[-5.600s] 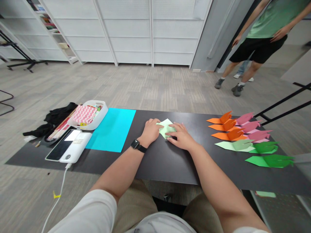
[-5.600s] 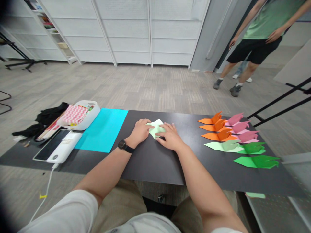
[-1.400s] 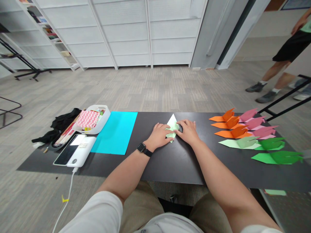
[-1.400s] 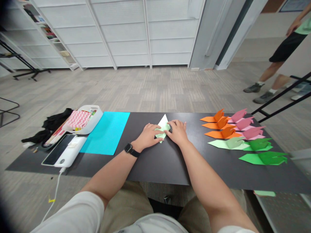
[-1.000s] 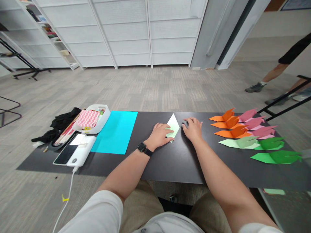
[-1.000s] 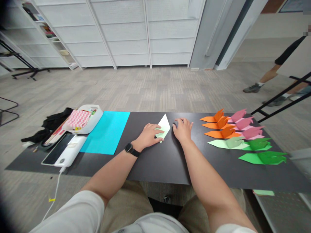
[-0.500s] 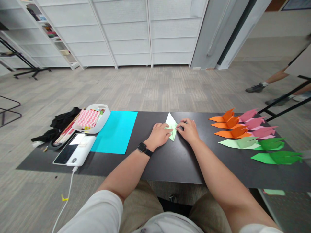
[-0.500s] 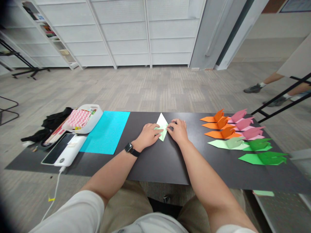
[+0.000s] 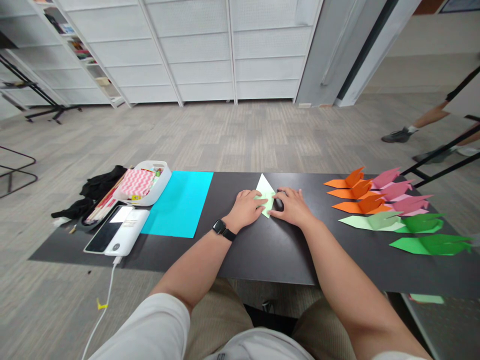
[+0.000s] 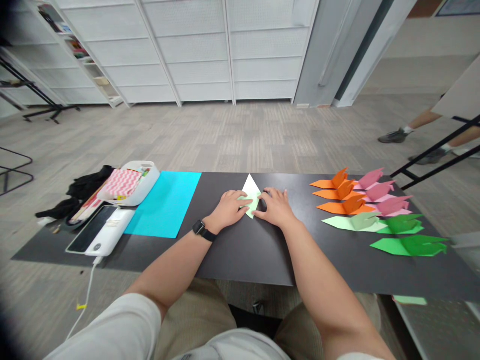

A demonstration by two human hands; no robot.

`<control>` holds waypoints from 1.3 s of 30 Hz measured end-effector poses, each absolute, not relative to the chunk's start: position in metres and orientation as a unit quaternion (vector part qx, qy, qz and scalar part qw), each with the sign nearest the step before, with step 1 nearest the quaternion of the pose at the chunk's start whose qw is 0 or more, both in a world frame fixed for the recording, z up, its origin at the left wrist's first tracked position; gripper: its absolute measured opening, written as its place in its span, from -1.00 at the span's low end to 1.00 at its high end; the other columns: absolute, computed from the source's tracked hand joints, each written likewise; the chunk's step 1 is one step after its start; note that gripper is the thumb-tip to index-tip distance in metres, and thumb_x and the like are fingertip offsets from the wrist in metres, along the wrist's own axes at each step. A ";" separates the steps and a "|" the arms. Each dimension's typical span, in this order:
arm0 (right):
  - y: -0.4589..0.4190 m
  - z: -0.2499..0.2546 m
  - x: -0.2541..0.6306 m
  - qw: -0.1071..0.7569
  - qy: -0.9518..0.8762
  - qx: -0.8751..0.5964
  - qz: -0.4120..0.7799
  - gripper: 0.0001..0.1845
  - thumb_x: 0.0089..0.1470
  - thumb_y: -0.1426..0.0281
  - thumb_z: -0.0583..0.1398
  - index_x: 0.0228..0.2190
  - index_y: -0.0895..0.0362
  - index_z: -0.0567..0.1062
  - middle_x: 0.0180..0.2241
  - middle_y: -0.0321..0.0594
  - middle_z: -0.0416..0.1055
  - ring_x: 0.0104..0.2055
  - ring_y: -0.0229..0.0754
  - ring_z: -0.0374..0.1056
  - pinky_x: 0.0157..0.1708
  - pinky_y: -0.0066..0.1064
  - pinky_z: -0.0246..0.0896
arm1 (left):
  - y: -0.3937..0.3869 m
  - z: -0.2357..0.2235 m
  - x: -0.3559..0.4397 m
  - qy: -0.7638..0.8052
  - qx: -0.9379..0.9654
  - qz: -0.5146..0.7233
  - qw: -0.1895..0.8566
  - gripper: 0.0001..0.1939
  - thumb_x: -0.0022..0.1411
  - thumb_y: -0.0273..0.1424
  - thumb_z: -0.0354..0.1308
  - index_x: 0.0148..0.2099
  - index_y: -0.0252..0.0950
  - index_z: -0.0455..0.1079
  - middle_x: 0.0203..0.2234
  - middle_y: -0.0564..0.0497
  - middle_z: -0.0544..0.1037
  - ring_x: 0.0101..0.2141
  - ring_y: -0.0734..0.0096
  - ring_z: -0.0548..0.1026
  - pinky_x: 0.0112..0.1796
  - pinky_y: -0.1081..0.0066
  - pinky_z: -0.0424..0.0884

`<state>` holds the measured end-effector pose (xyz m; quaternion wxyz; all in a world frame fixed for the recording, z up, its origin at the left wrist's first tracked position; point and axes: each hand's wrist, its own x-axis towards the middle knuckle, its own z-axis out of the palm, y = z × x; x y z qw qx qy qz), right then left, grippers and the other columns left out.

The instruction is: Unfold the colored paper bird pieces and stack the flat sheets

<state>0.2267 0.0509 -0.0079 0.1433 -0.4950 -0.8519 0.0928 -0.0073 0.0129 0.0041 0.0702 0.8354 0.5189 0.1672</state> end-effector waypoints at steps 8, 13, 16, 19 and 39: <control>0.054 -0.005 0.232 0.192 -0.832 -0.510 0.109 -0.55 0.21 0.02 0.26 0.05 -0.05 0.56 0.23 -0.03 0.38 0.31 0.23 0.28 0.38 0.44 -0.14 | 0.012 0.006 -0.006 0.517 0.831 0.182 0.092 -0.66 0.41 -0.04 0.21 0.08 -0.02 0.63 0.14 0.00 0.53 0.12 0.12 0.39 0.26 0.06 0.23; 0.057 -0.015 0.228 0.203 -0.814 -0.536 0.091 -0.41 0.19 0.03 0.29 0.19 -0.05 0.47 0.24 0.05 0.37 0.30 0.29 0.24 0.35 0.50 -0.19 | 0.012 0.004 -0.007 0.512 0.832 0.185 0.104 -0.60 0.26 0.02 0.36 0.05 -0.03 0.64 0.13 0.00 0.53 0.12 0.08 0.39 0.25 0.06 0.22; 0.059 -0.022 0.226 0.193 -0.795 -0.571 0.071 -0.34 0.17 0.00 0.29 0.22 -0.03 0.45 0.28 0.09 0.33 0.35 0.36 0.16 0.33 0.54 -0.22 | 0.012 0.005 -0.008 0.515 0.831 0.182 0.107 -0.58 0.22 0.01 0.40 0.05 -0.02 0.63 0.14 0.00 0.51 0.14 0.07 0.37 0.26 0.05 0.21; 0.065 -0.027 0.228 0.211 -0.756 -0.618 0.045 -0.32 0.16 0.00 0.29 0.22 0.02 0.44 0.30 0.14 0.28 0.38 0.41 0.09 0.31 0.56 -0.24 | 0.013 0.006 -0.007 0.517 0.829 0.178 0.116 -0.57 0.19 0.00 0.44 0.04 -0.03 0.63 0.15 0.00 0.50 0.15 0.06 0.36 0.26 0.04 0.20; 0.068 -0.023 0.231 0.227 -0.828 -0.505 0.091 -0.75 0.19 0.27 0.30 -0.09 -0.10 0.69 0.12 -0.12 0.45 0.22 0.14 0.32 0.28 0.14 0.13 | 0.014 0.015 -0.009 0.515 0.815 0.231 0.129 -0.63 0.49 -0.33 0.03 0.25 -0.11 0.46 0.14 -0.02 0.57 0.09 0.18 0.47 0.20 0.14 0.32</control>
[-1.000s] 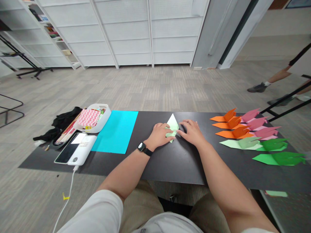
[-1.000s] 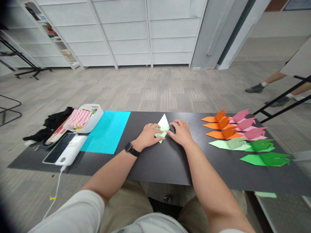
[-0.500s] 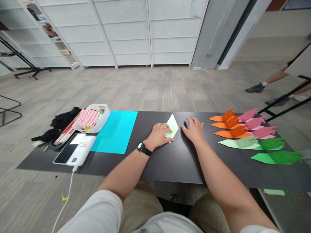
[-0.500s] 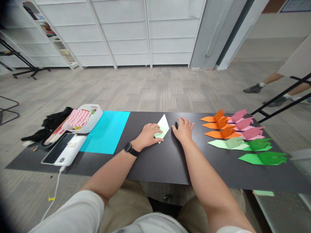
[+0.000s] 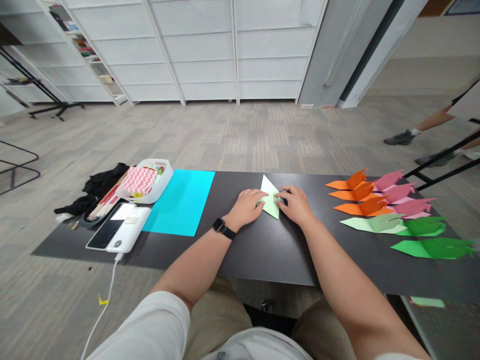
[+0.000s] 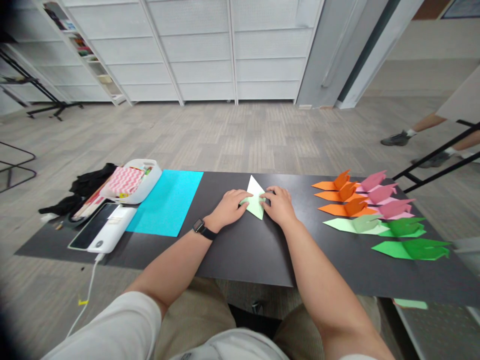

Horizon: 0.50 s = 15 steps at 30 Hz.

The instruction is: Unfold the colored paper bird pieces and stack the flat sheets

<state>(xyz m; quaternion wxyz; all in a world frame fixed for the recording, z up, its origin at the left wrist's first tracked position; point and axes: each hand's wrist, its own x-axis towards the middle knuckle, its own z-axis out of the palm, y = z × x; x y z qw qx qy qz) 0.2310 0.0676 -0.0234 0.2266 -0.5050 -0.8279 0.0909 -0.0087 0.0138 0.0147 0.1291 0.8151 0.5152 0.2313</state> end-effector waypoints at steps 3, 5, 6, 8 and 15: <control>0.070 -0.026 0.235 0.232 -0.819 -0.517 0.090 -0.73 0.20 0.29 0.29 -0.08 -0.11 0.70 0.15 -0.11 0.44 0.22 0.16 0.31 0.27 0.14 0.16 | 0.017 0.015 -0.014 0.575 0.779 0.228 0.101 -0.61 0.42 -0.44 0.04 0.19 -0.13 0.52 0.09 -0.05 0.58 0.05 0.15 0.47 0.15 0.11 0.36; 0.071 -0.027 0.236 0.235 -0.813 -0.525 0.088 -0.73 0.21 0.29 0.29 -0.07 -0.10 0.70 0.14 -0.10 0.44 0.20 0.15 0.33 0.26 0.12 0.18 | 0.019 0.015 -0.017 0.602 0.764 0.213 0.091 -0.62 0.37 -0.48 0.07 0.11 -0.13 0.58 0.05 -0.05 0.59 0.03 0.12 0.48 0.13 0.08 0.36; 0.071 -0.027 0.236 0.235 -0.811 -0.529 0.086 -0.73 0.21 0.28 0.29 -0.07 -0.10 0.70 0.14 -0.10 0.44 0.18 0.15 0.33 0.25 0.11 0.19 | 0.019 0.014 -0.017 0.605 0.763 0.206 0.091 -0.63 0.35 -0.49 0.08 0.07 -0.13 0.60 0.04 -0.04 0.60 0.02 0.12 0.48 0.12 0.07 0.36; 0.071 -0.027 0.236 0.235 -0.810 -0.532 0.082 -0.72 0.21 0.28 0.29 -0.07 -0.09 0.71 0.13 -0.09 0.44 0.17 0.15 0.34 0.25 0.09 0.20 | 0.020 0.012 -0.018 0.598 0.770 0.199 0.097 -0.65 0.35 -0.50 0.09 0.02 -0.11 0.63 0.04 -0.01 0.61 0.02 0.13 0.48 0.12 0.05 0.36; 0.073 -0.029 0.238 0.240 -0.810 -0.529 0.087 -0.70 0.23 0.29 0.27 -0.04 -0.08 0.71 0.13 -0.06 0.43 0.17 0.14 0.35 0.23 0.06 0.25 | 0.021 0.012 -0.017 0.567 0.783 0.224 0.119 -0.69 0.37 -0.43 0.16 0.07 -0.08 0.60 0.03 0.01 0.62 0.02 0.15 0.49 0.13 0.08 0.37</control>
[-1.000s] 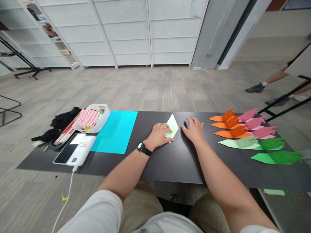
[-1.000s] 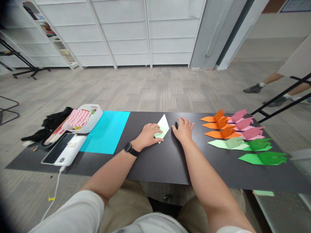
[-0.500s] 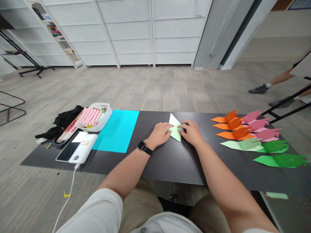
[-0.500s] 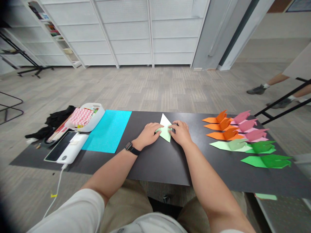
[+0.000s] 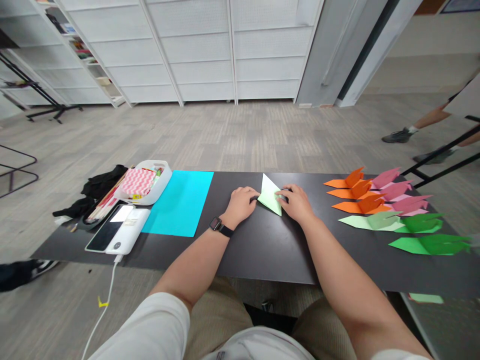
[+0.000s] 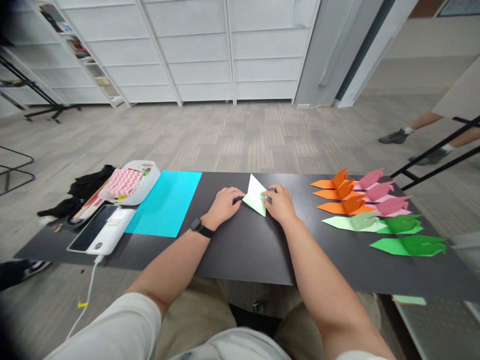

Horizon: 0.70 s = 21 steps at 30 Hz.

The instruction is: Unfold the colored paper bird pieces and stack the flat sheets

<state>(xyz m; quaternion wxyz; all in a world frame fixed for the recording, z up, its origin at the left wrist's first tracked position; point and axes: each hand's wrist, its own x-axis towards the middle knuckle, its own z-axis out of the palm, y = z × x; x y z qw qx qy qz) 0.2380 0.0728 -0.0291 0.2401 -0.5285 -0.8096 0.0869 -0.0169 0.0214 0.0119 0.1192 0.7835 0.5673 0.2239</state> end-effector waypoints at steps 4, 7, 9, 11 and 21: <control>0.074 -0.028 0.239 0.235 -0.823 -0.509 0.092 -0.70 0.23 0.31 0.27 -0.05 -0.10 0.71 0.13 -0.08 0.44 0.19 0.13 0.34 0.25 0.08 0.22 | 0.023 0.015 -0.018 0.562 0.780 0.243 0.128 -0.76 0.39 -0.32 0.23 0.06 -0.08 0.60 0.02 0.01 0.62 0.03 0.16 0.49 0.14 0.10 0.37; 0.074 -0.027 0.240 0.230 -0.832 -0.496 0.097 -0.72 0.22 0.31 0.28 -0.07 -0.11 0.72 0.13 -0.09 0.44 0.21 0.12 0.33 0.28 0.11 0.18 | 0.023 0.016 -0.019 0.551 0.782 0.259 0.134 -0.75 0.40 -0.30 0.24 0.09 -0.08 0.58 0.04 0.00 0.62 0.04 0.19 0.50 0.16 0.14 0.36; 0.073 -0.026 0.239 0.229 -0.837 -0.487 0.103 -0.72 0.21 0.30 0.29 -0.07 -0.12 0.72 0.13 -0.10 0.44 0.22 0.12 0.32 0.30 0.12 0.15 | 0.023 0.016 -0.020 0.539 0.789 0.262 0.138 -0.77 0.41 -0.28 0.25 0.07 -0.09 0.59 0.04 0.01 0.61 0.03 0.21 0.50 0.15 0.16 0.36; 0.072 -0.024 0.238 0.226 -0.842 -0.477 0.109 -0.73 0.20 0.30 0.30 -0.08 -0.12 0.72 0.14 -0.11 0.44 0.24 0.11 0.31 0.32 0.12 0.12 | 0.024 0.015 -0.020 0.533 0.793 0.261 0.138 -0.80 0.41 -0.25 0.25 0.02 -0.10 0.60 0.03 0.01 0.61 0.02 0.22 0.50 0.15 0.17 0.36; 0.063 -0.016 0.232 0.223 -0.862 -0.435 0.132 -0.82 0.16 0.25 0.36 -0.17 -0.08 0.71 0.13 -0.13 0.43 0.24 0.10 0.32 0.36 0.15 0.07 | 0.025 0.009 -0.021 0.564 0.777 0.247 0.129 -0.85 0.39 -0.23 0.27 -0.09 -0.16 0.57 -0.01 0.00 0.60 0.01 0.19 0.48 0.13 0.15 0.35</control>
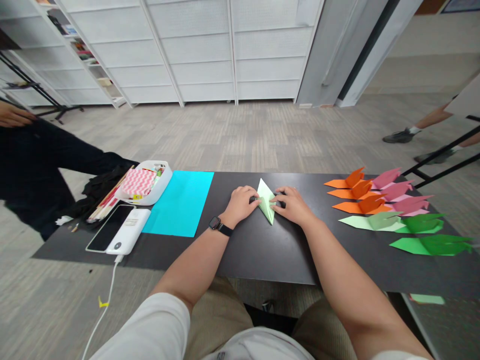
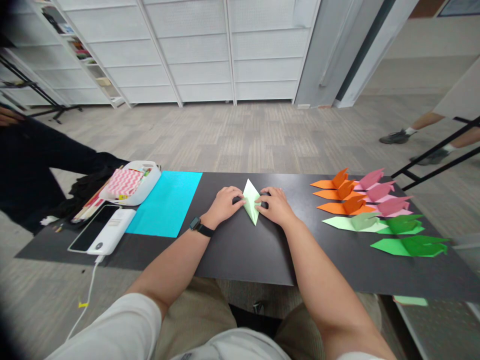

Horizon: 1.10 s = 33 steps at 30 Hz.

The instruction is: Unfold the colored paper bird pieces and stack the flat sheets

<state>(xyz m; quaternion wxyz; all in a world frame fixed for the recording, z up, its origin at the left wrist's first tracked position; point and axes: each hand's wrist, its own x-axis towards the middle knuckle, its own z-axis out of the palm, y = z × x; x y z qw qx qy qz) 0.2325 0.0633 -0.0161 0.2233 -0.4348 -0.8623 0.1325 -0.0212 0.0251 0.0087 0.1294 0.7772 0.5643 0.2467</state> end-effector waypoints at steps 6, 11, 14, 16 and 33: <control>0.062 -0.016 0.231 0.236 -0.876 -0.396 0.141 -0.86 0.14 0.27 0.39 -0.21 -0.06 0.70 0.09 -0.13 0.45 0.19 0.10 0.35 0.33 0.16 0.12 | 0.024 0.006 -0.020 0.581 0.766 0.244 0.127 -0.87 0.36 -0.26 0.30 -0.11 -0.17 0.52 -0.01 0.00 0.57 0.04 0.16 0.46 0.15 0.12 0.33; 0.063 -0.017 0.230 0.235 -0.882 -0.383 0.144 -0.86 0.13 0.27 0.41 -0.22 -0.06 0.68 0.06 -0.13 0.45 0.17 0.11 0.36 0.31 0.18 0.15 | 0.024 0.002 -0.019 0.585 0.765 0.240 0.120 -0.87 0.33 -0.27 0.32 -0.13 -0.17 0.50 0.00 -0.01 0.54 0.07 0.14 0.43 0.18 0.11 0.30; 0.064 -0.018 0.230 0.232 -0.882 -0.383 0.146 -0.87 0.14 0.27 0.41 -0.21 -0.08 0.68 0.06 -0.14 0.45 0.17 0.11 0.36 0.30 0.19 0.16 | 0.024 0.001 -0.018 0.588 0.765 0.236 0.111 -0.86 0.32 -0.28 0.32 -0.12 -0.17 0.48 0.01 -0.02 0.53 0.08 0.14 0.42 0.23 0.07 0.25; 0.064 -0.017 0.230 0.231 -0.881 -0.384 0.147 -0.86 0.14 0.28 0.40 -0.20 -0.08 0.68 0.06 -0.14 0.45 0.17 0.10 0.36 0.30 0.19 0.16 | 0.023 0.000 -0.017 0.589 0.766 0.235 0.105 -0.85 0.32 -0.28 0.33 -0.12 -0.16 0.47 0.01 -0.02 0.52 0.09 0.14 0.41 0.26 0.05 0.22; 0.058 -0.018 0.229 0.218 -0.875 -0.419 0.111 -0.60 0.22 0.36 0.28 0.05 -0.18 0.66 0.15 -0.09 0.39 0.24 0.18 0.29 0.36 0.34 -0.01 | 0.022 0.009 -0.014 0.521 0.813 0.239 0.097 -0.82 0.39 -0.30 0.26 0.00 -0.14 0.59 0.08 -0.03 0.57 0.11 0.15 0.46 0.21 0.11 0.35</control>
